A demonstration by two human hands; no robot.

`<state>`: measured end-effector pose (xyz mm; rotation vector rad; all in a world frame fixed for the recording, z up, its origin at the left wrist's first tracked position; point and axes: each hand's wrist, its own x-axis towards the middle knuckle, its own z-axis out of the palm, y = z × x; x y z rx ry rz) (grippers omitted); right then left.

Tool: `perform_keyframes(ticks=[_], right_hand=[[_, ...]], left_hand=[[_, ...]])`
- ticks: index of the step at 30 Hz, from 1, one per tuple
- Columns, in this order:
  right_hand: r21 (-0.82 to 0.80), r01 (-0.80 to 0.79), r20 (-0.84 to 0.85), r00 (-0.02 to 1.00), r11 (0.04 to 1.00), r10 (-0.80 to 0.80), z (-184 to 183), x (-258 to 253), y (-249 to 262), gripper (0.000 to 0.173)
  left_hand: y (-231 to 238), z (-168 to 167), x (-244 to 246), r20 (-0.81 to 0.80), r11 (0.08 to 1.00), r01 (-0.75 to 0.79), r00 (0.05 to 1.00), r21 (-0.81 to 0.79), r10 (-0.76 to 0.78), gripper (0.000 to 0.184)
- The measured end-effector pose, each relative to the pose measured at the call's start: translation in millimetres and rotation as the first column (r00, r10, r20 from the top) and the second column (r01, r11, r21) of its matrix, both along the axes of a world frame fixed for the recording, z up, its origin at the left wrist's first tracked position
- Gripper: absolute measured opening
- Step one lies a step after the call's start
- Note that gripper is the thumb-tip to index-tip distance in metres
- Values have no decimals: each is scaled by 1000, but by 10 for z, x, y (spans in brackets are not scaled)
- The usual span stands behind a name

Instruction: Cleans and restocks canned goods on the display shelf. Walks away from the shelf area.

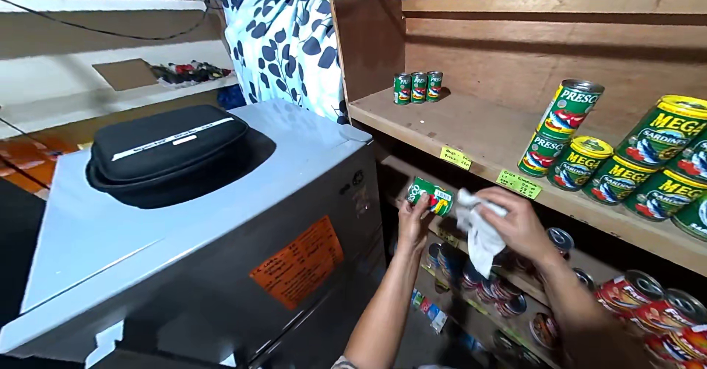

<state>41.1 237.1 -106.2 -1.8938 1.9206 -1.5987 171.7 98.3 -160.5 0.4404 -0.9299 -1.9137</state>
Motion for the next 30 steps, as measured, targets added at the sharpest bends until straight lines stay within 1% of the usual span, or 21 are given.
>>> perform_keyframes(ticks=[1, 3, 4, 5, 7, 8, 10, 12, 13, 14, 15, 16, 17, 18, 19, 20, 21, 23, 25, 27, 30], right_hand=[[-61, 76, 39, 997, 995, -73, 18, -10, -40, 27], [-33, 93, -27, 995, 995, -94, -2, 95, -129, 32], [-6, 86, -138, 987, 996, -86, -77, 194, -189, 34], [-41, 93, -276, 956, 995, -101, -204, 279, -249, 34], [-181, 22, -459, 882, 983, -105, -461, 307, -281, 29], [-233, -23, -476, 874, 972, -94, -560, 262, -258, 25], [-355, 6, -384, 911, 935, -151, -693, 156, -193, 25], [-395, 84, -294, 932, 915, -213, -732, 117, -144, 37], [-372, 118, -296, 925, 921, -238, -763, 141, -122, 44], [-326, 161, -303, 916, 932, -264, -815, 176, -84, 47], [-293, 203, -295, 911, 934, -290, -864, 189, -35, 44], [-244, 220, -278, 917, 945, -285, -920, 165, 34, 40], [-151, 199, -259, 937, 968, -233, -993, 127, 126, 38], [-64, 167, -238, 955, 984, -178, -1090, 101, 218, 37], [3, 132, -215, 968, 991, -128, -1170, 96, 310, 35], [55, 104, -192, 977, 993, -92, -1220, 107, 396, 34], [78, 90, -181, 981, 993, -75, -1263, 122, 465, 33], [97, 72, -169, 984, 993, -55, -1321, 161, 568, 32], [97, 50, -163, 986, 994, -34, -1335, 172, 627, 31], [90, 53, -166, 985, 994, -38, -1341, 167, 666, 32], [89, 68, -146, 988, 994, -54, -1387, 143, 706, 31]], left_hand=[[45, 3, 3, -36, 995, 64, 997, 76, -62, 24], [174, 4, -26, -76, 984, 121, 991, 130, -112, 20], [237, 13, -54, -98, 982, 127, 989, 143, -114, 17], [283, 35, -76, -119, 974, 131, 987, 184, -111, 17], [288, 106, -64, -224, 919, 195, 967, 341, -122, 35], [262, 141, -52, -272, 888, 224, 955, 403, -118, 41], [243, 182, -42, -280, 866, 238, 952, 439, -120, 41], [341, 252, -62, -270, 856, 287, 946, 430, -182, 41], [428, 303, -92, -252, 855, 307, 943, 419, -215, 42], [481, 353, -124, -246, 869, 307, 943, 388, -224, 40], [480, 408, -169, -222, 915, 262, 954, 306, -199, 34], [423, 466, -240, -168, 973, 164, 976, 163, -137, 26], [319, 534, -322, -99, 999, 43, 994, -29, -46, 17], [178, 610, -411, -49, 971, -61, 998, -231, 51, 21], [23, 707, -487, 0, 901, -84, 996, -425, 94, 39], [-121, 828, -582, 55, 805, -51, 993, -592, 104, 53], [-232, 964, -702, 124, 711, 21, 988, -703, 94, 58], [-370, 1163, -989, 256, 559, 192, 966, -806, 37, 55], [-469, 1229, -1281, 346, 468, 318, 938, -824, -28, 53], [-544, 1220, -1487, 395, 426, 379, 917, -821, -54, 52], [-574, 1193, -1570, 470, 404, 462, 878, -790, -85, 50]])
